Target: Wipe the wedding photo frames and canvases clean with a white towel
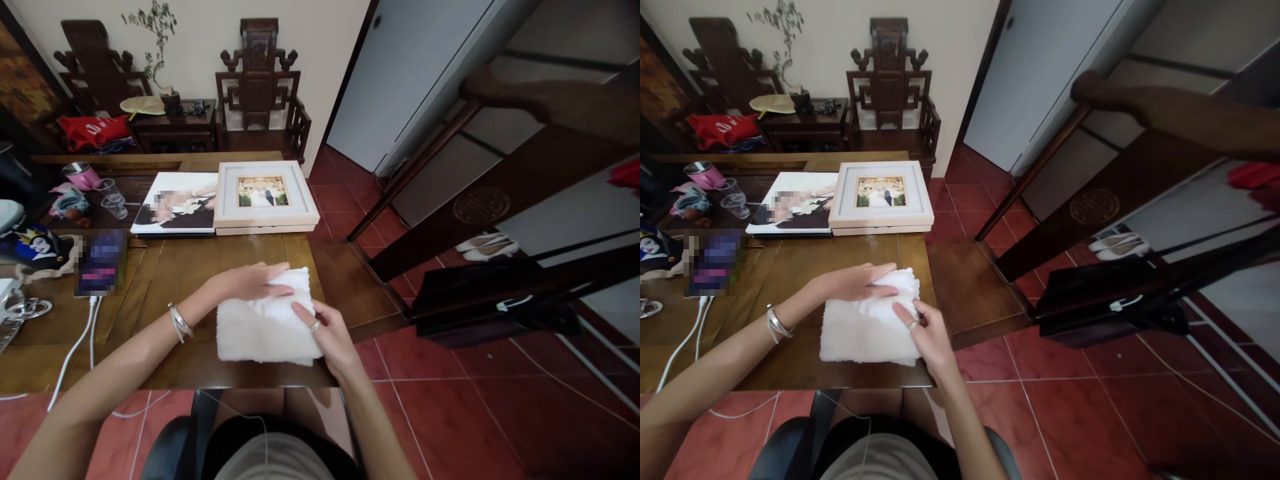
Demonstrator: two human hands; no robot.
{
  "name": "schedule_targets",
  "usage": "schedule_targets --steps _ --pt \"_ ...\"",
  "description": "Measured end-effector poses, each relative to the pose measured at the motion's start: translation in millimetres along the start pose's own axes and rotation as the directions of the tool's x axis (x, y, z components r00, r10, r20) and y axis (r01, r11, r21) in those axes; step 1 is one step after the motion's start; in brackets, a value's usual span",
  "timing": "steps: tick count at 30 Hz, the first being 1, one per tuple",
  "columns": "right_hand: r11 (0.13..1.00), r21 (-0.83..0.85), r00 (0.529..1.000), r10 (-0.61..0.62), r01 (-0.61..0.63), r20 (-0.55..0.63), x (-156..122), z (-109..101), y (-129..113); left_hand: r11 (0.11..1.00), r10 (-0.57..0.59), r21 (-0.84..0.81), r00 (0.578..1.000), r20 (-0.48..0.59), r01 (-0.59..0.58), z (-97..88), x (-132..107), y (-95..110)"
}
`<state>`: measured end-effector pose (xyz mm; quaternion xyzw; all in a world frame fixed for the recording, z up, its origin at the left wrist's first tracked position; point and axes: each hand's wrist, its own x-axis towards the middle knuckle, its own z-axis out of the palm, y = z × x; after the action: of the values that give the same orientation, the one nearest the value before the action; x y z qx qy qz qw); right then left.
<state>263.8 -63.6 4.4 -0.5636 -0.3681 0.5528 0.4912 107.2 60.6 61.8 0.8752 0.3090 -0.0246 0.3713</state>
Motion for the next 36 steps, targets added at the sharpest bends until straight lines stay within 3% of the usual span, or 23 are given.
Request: schedule_targets --steps 2,4,5,8,11,14,17,20,25,30,32,34,36 --pt "0.999 0.042 0.999 0.035 -0.034 -0.029 2 -1 1 0.998 0.013 0.055 0.988 -0.156 -0.004 4.4 -15 8" --pt "0.993 0.098 0.998 0.061 -0.058 -0.030 1 -3 1 0.990 0.015 0.137 0.910 -0.414 0.046 14.2 -41 16" --pt "0.991 0.119 0.998 0.060 -0.057 -0.017 0 -5 1 0.988 0.004 0.140 0.882 -0.471 0.070 22.2 -56 20" --pt "0.995 0.096 0.999 0.009 -0.014 0.052 5 -6 -7 0.984 -0.051 0.126 0.877 -0.477 0.126 56.4 -100 24" --pt "1.000 -0.015 0.994 -0.006 0.007 0.106 20 -2 -16 0.976 -0.100 0.119 0.858 -0.503 0.183 92.5 -120 17" --pt "0.997 -0.069 0.997 0.028 -0.022 0.076 34 3 -17 0.975 -0.102 0.103 0.806 -0.583 0.198 117.2 -114 7" --pt "0.992 0.090 0.995 0.088 -0.084 -0.038 35 3 -12 0.971 -0.106 0.092 0.745 -0.659 0.220 131.8 -104 1" --pt "0.969 0.217 0.983 0.143 -0.115 -0.119 26 -4 -8 0.968 -0.113 0.086 0.716 -0.688 0.235 140.3 -100 0" --pt "0.988 0.142 0.997 0.069 -0.064 -0.029 10 -9 -8 0.963 -0.144 0.053 0.669 -0.729 0.264 135.2 -100 7" --pt "0.989 0.129 0.995 0.082 -0.073 -0.065 -7 -1 6 0.962 -0.174 -0.015 0.567 -0.805 0.274 126.6 -95 4" --pt "0.988 0.146 0.990 0.075 -0.057 -0.123 -17 1 16 0.966 -0.179 -0.036 0.559 -0.810 0.257 129.1 -95 0" --pt "0.992 0.127 0.984 0.030 -0.008 -0.173 -26 0 23 0.967 -0.175 -0.023 0.594 -0.785 0.254 132.8 -96 -4" --pt "0.994 0.101 0.989 -0.021 0.036 -0.147 -31 -4 24 0.962 -0.166 0.017 0.635 -0.754 0.271 134.7 -98 -6"
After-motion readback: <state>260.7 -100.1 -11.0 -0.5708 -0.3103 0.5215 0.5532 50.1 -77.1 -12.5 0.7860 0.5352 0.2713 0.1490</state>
